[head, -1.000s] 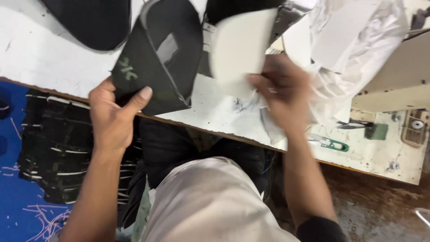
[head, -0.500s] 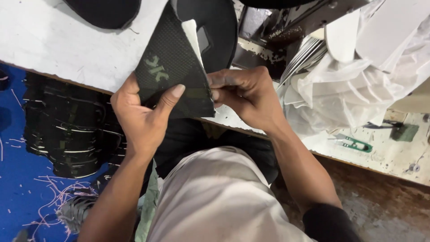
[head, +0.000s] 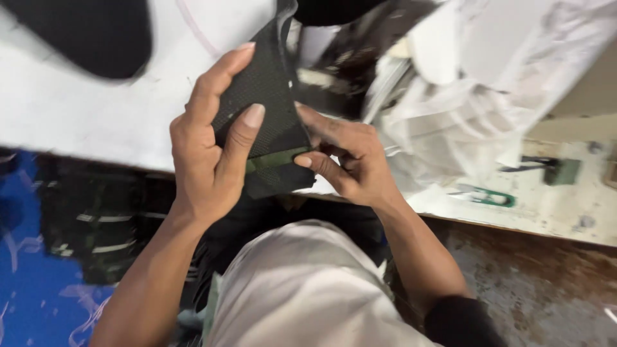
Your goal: The person uses a sewing machine to stitch a white insole onto a black slipper sole. They repeatedly pick up a slipper, align the insole, guide the sole under the needle, and then place the finished slipper onto a stack on the table.
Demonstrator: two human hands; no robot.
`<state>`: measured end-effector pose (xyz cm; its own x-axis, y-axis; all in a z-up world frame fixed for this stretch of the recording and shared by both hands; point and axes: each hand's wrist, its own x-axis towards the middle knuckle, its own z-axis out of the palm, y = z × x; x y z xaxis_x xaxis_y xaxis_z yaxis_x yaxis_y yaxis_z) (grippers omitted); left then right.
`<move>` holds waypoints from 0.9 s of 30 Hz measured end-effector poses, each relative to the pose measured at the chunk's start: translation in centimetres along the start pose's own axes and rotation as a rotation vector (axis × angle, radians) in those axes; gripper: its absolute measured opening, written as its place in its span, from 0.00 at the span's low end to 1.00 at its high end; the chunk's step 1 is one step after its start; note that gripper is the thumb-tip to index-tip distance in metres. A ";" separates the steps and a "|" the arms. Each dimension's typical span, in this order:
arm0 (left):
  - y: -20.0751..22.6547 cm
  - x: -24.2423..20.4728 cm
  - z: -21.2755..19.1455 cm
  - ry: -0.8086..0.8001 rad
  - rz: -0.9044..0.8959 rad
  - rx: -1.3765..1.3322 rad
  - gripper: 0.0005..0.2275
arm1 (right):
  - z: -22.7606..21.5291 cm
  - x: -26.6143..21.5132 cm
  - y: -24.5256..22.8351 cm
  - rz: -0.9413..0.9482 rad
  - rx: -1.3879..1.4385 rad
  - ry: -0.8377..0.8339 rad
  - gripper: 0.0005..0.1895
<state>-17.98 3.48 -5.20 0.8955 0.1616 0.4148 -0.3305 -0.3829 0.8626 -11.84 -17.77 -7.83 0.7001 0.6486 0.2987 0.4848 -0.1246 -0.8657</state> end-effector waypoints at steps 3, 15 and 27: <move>1.2 2.8 4.8 -0.019 0.101 -0.040 0.16 | -5.1 -0.9 1.0 0.030 0.125 0.059 0.35; 2.6 9.9 9.7 0.002 0.079 0.016 0.14 | -10.6 1.0 1.3 0.294 0.524 0.168 0.38; 0.6 16.2 4.6 -0.360 0.073 -0.295 0.23 | -6.1 4.4 -3.0 0.352 0.652 0.440 0.29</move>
<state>-2.29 1.70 0.74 0.8958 -0.2016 0.3960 -0.4208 -0.0981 0.9019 -7.03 -19.17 -1.44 0.9580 0.2861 -0.0186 -0.1022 0.2802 -0.9545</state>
